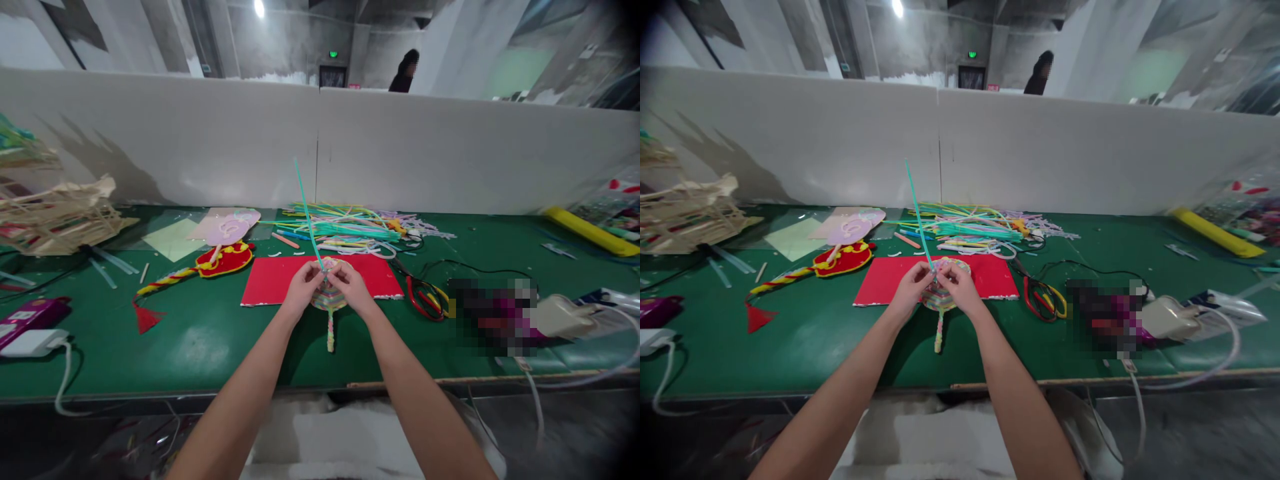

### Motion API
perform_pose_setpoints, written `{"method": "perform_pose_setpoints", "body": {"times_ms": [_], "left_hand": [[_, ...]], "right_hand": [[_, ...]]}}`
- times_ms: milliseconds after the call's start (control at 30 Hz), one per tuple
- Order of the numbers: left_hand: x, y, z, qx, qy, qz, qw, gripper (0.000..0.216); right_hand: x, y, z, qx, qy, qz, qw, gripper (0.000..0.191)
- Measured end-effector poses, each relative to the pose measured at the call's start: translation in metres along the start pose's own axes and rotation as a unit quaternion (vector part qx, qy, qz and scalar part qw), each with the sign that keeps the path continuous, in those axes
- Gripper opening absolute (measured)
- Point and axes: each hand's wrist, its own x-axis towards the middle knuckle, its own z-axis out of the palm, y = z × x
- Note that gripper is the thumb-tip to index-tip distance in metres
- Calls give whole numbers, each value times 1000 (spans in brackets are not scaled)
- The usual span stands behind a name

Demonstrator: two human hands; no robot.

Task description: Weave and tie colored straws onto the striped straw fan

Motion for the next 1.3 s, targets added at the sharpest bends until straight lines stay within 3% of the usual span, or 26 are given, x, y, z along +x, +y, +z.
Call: {"method": "perform_pose_setpoints", "body": {"times_ms": [233,533,833,1300], "left_hand": [[0,-4,2,-21,63,10,998,26],[2,-8,3,0,87,21,996,21],[4,-8,1,76,86,62,991,15],[3,-7,3,41,73,40,996,20]], "right_hand": [[1,4,-1,-5,24,-19,1000,21],[1,5,3,-5,37,-26,999,19],[1,1,4,-7,38,10,999,27],[0,4,4,-34,-3,0,999,24]]}}
